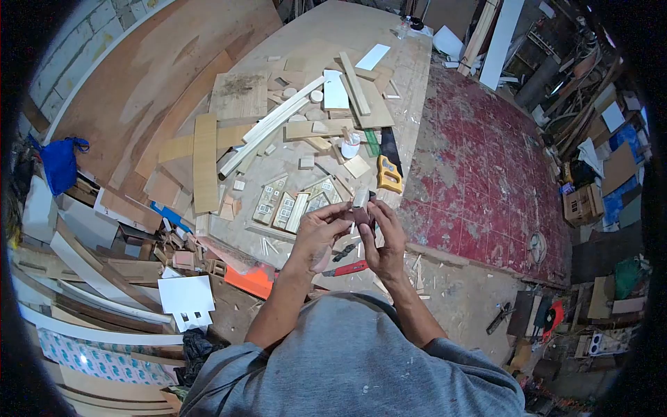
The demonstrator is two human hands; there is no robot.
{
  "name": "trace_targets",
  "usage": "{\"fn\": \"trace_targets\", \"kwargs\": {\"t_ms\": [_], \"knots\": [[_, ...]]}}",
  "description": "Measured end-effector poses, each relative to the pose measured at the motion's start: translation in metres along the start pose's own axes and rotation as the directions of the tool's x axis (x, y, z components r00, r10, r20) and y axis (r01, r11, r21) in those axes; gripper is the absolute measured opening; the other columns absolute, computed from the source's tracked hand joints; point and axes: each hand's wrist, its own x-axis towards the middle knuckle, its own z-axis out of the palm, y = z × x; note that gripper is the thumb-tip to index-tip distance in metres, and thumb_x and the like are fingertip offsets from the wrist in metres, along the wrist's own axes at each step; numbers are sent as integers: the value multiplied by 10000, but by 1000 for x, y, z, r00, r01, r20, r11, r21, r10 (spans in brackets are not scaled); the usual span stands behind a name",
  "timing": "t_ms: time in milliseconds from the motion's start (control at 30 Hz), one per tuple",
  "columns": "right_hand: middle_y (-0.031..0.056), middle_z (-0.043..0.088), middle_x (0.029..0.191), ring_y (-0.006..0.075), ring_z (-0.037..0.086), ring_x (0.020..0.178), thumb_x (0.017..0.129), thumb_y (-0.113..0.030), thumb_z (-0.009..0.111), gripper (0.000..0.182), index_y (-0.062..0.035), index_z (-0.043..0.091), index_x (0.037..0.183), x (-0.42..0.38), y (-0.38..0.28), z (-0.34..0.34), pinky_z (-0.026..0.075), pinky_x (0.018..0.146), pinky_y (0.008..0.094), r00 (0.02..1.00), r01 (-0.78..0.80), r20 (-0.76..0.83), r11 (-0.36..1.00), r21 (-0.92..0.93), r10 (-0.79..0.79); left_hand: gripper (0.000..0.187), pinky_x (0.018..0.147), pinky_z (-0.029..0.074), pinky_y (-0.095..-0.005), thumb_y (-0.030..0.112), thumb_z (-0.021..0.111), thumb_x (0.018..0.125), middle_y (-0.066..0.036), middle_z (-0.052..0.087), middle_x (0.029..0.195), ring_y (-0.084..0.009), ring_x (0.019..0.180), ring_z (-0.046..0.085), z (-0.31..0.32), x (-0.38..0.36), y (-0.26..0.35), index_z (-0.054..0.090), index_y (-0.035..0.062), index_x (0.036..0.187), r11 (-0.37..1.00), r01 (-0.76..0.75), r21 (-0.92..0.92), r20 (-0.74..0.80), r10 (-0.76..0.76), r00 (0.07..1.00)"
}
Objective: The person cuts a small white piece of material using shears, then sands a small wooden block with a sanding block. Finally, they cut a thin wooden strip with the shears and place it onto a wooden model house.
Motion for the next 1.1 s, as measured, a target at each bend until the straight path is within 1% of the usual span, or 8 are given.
{"fn": "trace_targets", "kwargs": {"t_ms": [200,233,267,400,700,867,1000,1100], "knots": [[215,614,1213,240,643,1027,916,-43,647,374,26,576,1276,-6,15,5,514,877,317,997,63,34,998,30,-64,312,715,522,-240,-1,656,884,-62,693,998,-127,824,653,-7,4,2,631,-22,1194,978,180,-110,18,-179,984],[178,618,1200,206,626,1040,941,-61,627,361,31,566,1285,-10,17,9,503,893,306,991,-133,15,945,300,135,286,713,519,-242,3,657,887,-59,691,983,-127,823,651,-7,5,1,641,-16,1172,975,182,-126,22,-181,983],[142,622,1187,173,610,1053,967,-80,607,351,36,556,1294,-14,18,11,492,908,295,944,-301,52,783,545,326,259,710,517,-243,7,658,890,-55,690,969,-127,823,649,-7,5,0,651,-10,1149,972,185,-142,25,-183,983],[91,615,1187,142,586,1071,986,-109,601,362,46,541,1308,-13,17,1,476,921,282,891,-409,86,706,578,446,241,716,519,-250,17,657,901,-54,686,966,-129,828,646,-11,7,-2,650,3,1141,955,212,-209,43,-208,977],[91,621,1182,143,588,1075,973,-96,619,369,48,546,1305,-12,15,-4,473,928,284,903,-394,101,710,583,418,209,693,520,-255,14,672,896,-42,685,931,-134,815,654,-11,10,-11,645,23,1103,956,200,-214,80,-186,979],[91,630,1173,142,601,1052,974,-104,618,369,45,561,1306,-14,16,-6,491,904,282,883,-440,151,670,598,445,301,683,515,-217,2,721,854,-42,680,915,-99,778,638,-3,7,-12,642,-17,1144,995,93,-24,-18,-94,995],[100,639,1160,143,613,1022,973,-120,624,364,47,582,1294,-16,10,-6,505,873,273,826,-534,219,597,598,520,332,694,510,-209,-26,711,845,-44,684,910,-92,769,629,1,9,-24,650,-44,1171,999,-20,35,3,20,1000],[112,641,1156,139,612,1011,964,-119,635,350,45,605,1272,-17,12,-3,511,841,263,834,-509,178,606,611,522,335,709,508,-211,-40,697,846,-61,694,922,-88,752,621,0,12,-32,658,-56,1178,994,-63,85,-32,66,997]]}}
